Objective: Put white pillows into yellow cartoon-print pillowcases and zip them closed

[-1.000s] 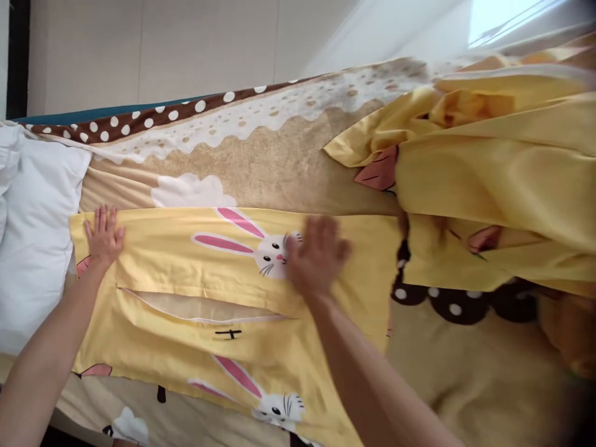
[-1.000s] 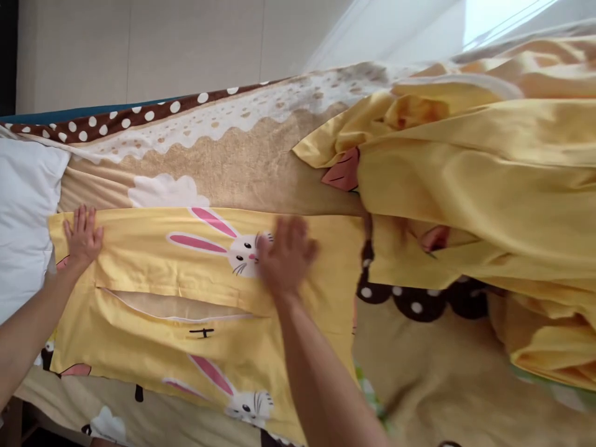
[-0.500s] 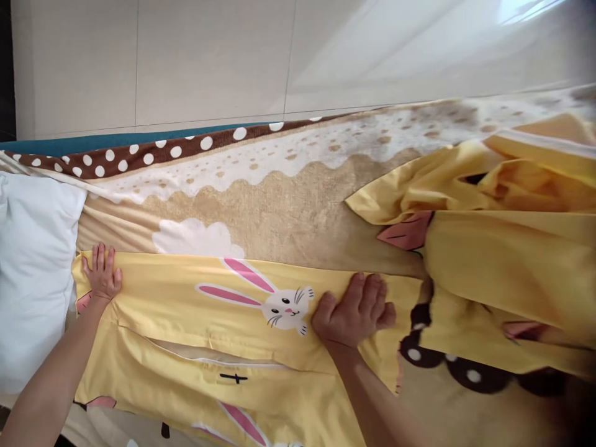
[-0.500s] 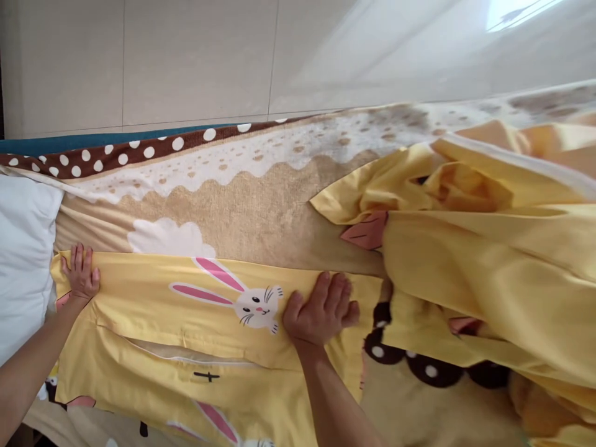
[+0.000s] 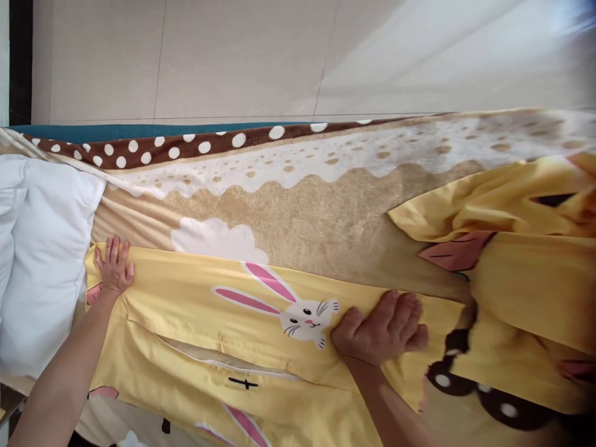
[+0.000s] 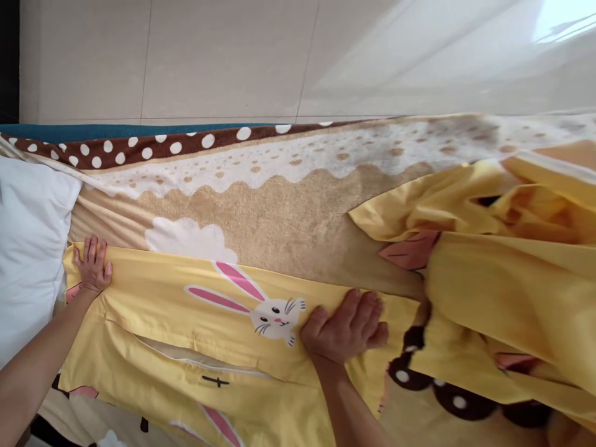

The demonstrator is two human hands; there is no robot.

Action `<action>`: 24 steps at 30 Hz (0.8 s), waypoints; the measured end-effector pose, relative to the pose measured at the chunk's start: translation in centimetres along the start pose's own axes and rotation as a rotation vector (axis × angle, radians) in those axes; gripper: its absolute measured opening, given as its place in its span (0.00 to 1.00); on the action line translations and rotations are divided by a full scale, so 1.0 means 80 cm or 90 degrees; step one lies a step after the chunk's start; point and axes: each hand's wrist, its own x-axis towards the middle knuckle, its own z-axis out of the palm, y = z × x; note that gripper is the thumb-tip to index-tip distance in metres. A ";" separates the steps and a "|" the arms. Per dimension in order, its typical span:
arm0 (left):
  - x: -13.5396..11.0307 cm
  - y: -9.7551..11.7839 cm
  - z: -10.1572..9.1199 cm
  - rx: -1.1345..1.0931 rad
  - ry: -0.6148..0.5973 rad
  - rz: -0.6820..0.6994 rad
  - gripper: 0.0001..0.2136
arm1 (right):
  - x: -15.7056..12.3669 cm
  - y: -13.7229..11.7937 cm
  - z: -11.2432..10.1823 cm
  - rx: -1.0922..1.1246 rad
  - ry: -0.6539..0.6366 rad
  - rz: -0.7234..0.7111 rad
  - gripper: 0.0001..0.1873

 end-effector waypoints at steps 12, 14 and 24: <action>0.002 0.003 0.000 0.005 0.018 -0.002 0.31 | 0.001 0.002 -0.002 -0.024 -0.004 0.004 0.35; 0.001 -0.001 0.003 0.022 0.039 0.022 0.30 | 0.002 0.004 0.000 -0.030 -0.001 0.004 0.35; 0.010 -0.003 0.003 0.060 0.091 0.086 0.30 | 0.017 0.002 0.005 -0.039 -0.021 0.037 0.33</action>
